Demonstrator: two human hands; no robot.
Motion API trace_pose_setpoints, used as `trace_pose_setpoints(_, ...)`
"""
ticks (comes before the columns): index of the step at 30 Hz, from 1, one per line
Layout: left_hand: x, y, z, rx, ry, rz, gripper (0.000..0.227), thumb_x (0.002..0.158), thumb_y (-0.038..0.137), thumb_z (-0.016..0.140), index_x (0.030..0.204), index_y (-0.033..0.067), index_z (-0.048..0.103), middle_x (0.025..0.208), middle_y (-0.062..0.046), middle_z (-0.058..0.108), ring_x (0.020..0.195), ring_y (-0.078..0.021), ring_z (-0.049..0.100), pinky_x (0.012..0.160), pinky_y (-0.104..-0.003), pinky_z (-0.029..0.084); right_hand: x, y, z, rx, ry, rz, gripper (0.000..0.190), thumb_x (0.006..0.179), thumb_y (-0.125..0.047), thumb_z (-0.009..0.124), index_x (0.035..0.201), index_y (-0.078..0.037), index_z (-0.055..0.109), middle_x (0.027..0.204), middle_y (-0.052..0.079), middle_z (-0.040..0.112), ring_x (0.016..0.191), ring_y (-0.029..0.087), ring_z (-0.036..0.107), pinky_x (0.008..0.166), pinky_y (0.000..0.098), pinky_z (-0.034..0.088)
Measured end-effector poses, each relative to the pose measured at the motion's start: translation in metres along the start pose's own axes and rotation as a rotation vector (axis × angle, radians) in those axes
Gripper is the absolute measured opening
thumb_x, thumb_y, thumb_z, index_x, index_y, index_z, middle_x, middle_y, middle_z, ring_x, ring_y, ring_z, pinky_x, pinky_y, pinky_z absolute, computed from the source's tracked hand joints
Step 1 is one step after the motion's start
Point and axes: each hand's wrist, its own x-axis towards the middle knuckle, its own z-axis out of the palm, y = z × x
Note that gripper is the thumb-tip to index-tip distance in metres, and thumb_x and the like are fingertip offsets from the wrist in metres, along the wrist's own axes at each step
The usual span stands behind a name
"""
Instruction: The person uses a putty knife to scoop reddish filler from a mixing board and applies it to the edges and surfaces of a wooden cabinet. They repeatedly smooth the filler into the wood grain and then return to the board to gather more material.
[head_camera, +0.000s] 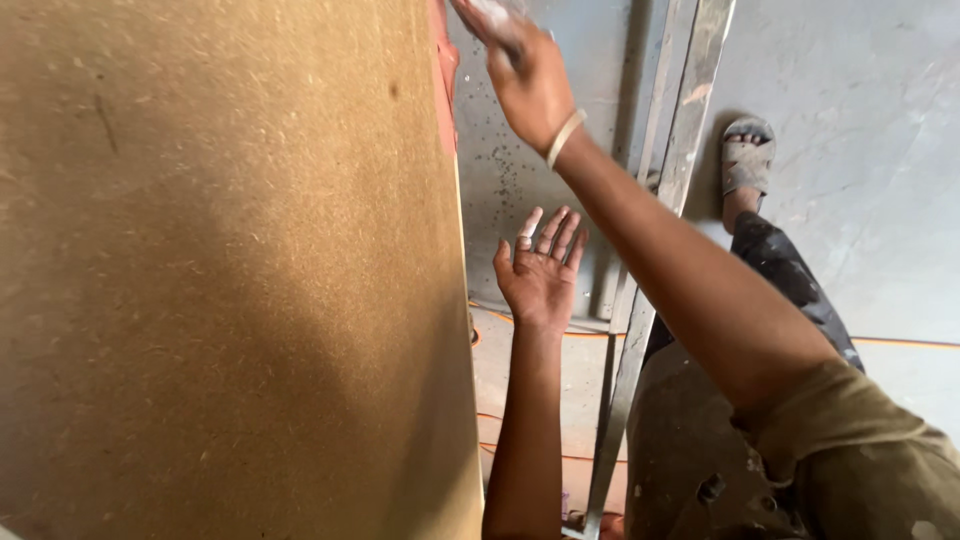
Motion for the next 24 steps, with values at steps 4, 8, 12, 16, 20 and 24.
trace_pose_setpoints(4, -0.005, 0.003, -0.016, -0.176, -0.281, -0.069, 0.057, 0.105, 0.050, 0.045, 0.135, 0.0038, 0.057, 0.130, -0.020, 0.062, 0.129, -0.0341, 0.054, 0.115, -0.050, 0.042, -0.024, -0.029, 0.008, 0.080, -0.165, 0.553, 0.047, 0.094, 0.001, 0.051, 0.129, -0.022, 0.073, 0.126, 0.006, 0.077, 0.097, 0.031, 0.072, 0.083, 0.0424, 0.063)
trace_pose_setpoints(8, -0.027, 0.010, -0.033, -0.128, -0.194, -0.051, 0.063, 0.103, 0.053, 0.045, 0.136, 0.0011, 0.059, 0.131, -0.020, 0.061, 0.127, -0.0323, 0.056, 0.113, -0.046, 0.043, -0.145, -0.096, -0.001, 0.010, -0.210, 0.179, 0.051, 0.083, 0.006, 0.060, 0.129, -0.015, 0.071, 0.134, 0.013, 0.068, 0.129, 0.036, 0.058, 0.115, 0.0541, 0.037)
trace_pose_setpoints(12, -0.059, 0.018, -0.046, -0.222, -0.112, 0.006, 0.046, 0.110, 0.046, 0.053, 0.133, 0.0061, 0.057, 0.141, -0.017, 0.056, 0.134, -0.0316, 0.054, 0.116, -0.052, 0.040, -0.156, -0.093, -0.012, 0.121, -0.257, 0.303, 0.058, 0.086, 0.009, 0.049, 0.133, -0.018, 0.069, 0.136, 0.007, 0.070, 0.132, 0.028, 0.063, 0.118, 0.0456, 0.045)
trace_pose_setpoints(16, -0.059, 0.014, -0.041, -0.053, 0.075, -0.002, 0.061, 0.099, 0.049, 0.051, 0.138, 0.0037, 0.056, 0.140, -0.020, 0.054, 0.130, -0.0307, 0.052, 0.116, -0.051, 0.042, -0.104, -0.060, 0.001, 0.249, -0.056, 0.292, 0.037, 0.099, 0.003, 0.053, 0.130, -0.012, 0.067, 0.122, 0.012, 0.069, 0.113, 0.030, 0.068, 0.102, 0.0411, 0.058)
trace_pose_setpoints(20, -0.051, 0.005, -0.044, -0.071, -0.034, -0.034, 0.066, 0.101, 0.051, 0.049, 0.142, -0.0006, 0.055, 0.140, -0.019, 0.054, 0.133, -0.0316, 0.051, 0.116, -0.049, 0.042, -0.145, -0.068, 0.030, -0.166, -0.198, 0.191, 0.020, 0.101, -0.003, 0.056, 0.118, -0.002, 0.067, 0.110, 0.023, 0.066, 0.101, 0.041, 0.067, 0.086, 0.0486, 0.056)
trace_pose_setpoints(24, -0.052, 0.001, -0.052, 0.023, -0.089, 0.001, 0.059, 0.097, 0.046, 0.047, 0.142, 0.0091, 0.058, 0.141, -0.016, 0.057, 0.128, -0.0336, 0.055, 0.112, -0.056, 0.038, -0.184, -0.067, 0.023, -0.648, -0.663, 0.359, 0.041, 0.080, -0.008, 0.062, 0.120, 0.002, 0.061, 0.098, 0.024, 0.068, 0.078, 0.041, 0.071, 0.061, 0.0506, 0.058)
